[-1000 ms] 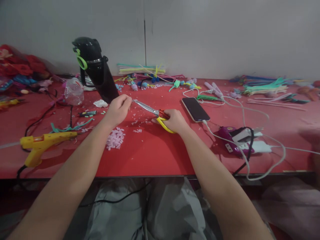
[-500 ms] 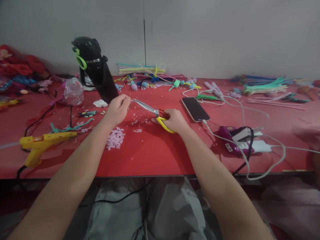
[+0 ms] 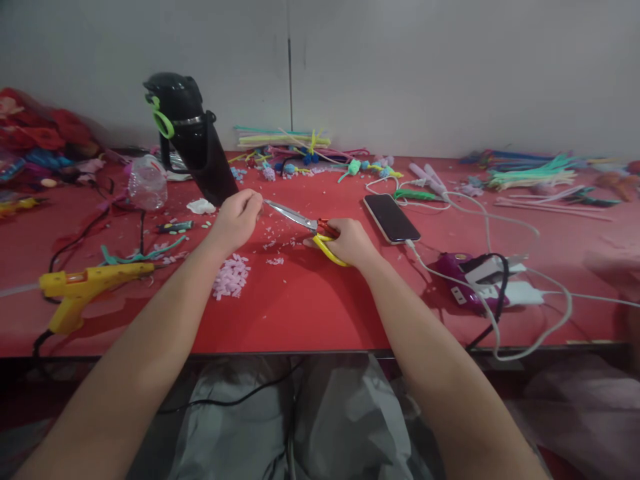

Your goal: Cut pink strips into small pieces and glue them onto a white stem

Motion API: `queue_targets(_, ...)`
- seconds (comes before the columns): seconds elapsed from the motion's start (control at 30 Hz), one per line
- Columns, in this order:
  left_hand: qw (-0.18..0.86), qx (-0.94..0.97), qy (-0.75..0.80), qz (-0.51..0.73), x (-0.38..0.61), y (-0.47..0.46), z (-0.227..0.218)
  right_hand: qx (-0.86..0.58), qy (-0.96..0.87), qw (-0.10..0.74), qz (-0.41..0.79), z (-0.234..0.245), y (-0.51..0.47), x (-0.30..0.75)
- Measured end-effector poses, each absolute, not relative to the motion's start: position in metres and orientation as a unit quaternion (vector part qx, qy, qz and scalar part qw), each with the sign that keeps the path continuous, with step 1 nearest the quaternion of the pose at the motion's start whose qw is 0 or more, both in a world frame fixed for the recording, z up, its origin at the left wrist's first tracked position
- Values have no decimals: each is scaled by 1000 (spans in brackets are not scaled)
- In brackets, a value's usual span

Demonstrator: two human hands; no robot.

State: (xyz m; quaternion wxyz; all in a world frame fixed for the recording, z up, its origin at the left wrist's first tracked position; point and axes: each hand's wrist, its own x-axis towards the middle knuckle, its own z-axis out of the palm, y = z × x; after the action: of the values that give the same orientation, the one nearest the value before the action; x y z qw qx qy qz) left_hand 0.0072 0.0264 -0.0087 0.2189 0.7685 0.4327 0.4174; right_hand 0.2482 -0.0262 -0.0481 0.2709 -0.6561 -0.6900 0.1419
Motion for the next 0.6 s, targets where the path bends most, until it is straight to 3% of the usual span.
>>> queue_targets(0.6, 219, 769, 436, 412, 7, 28, -11, -661, -683, 272, 151, -48, -25, 249)
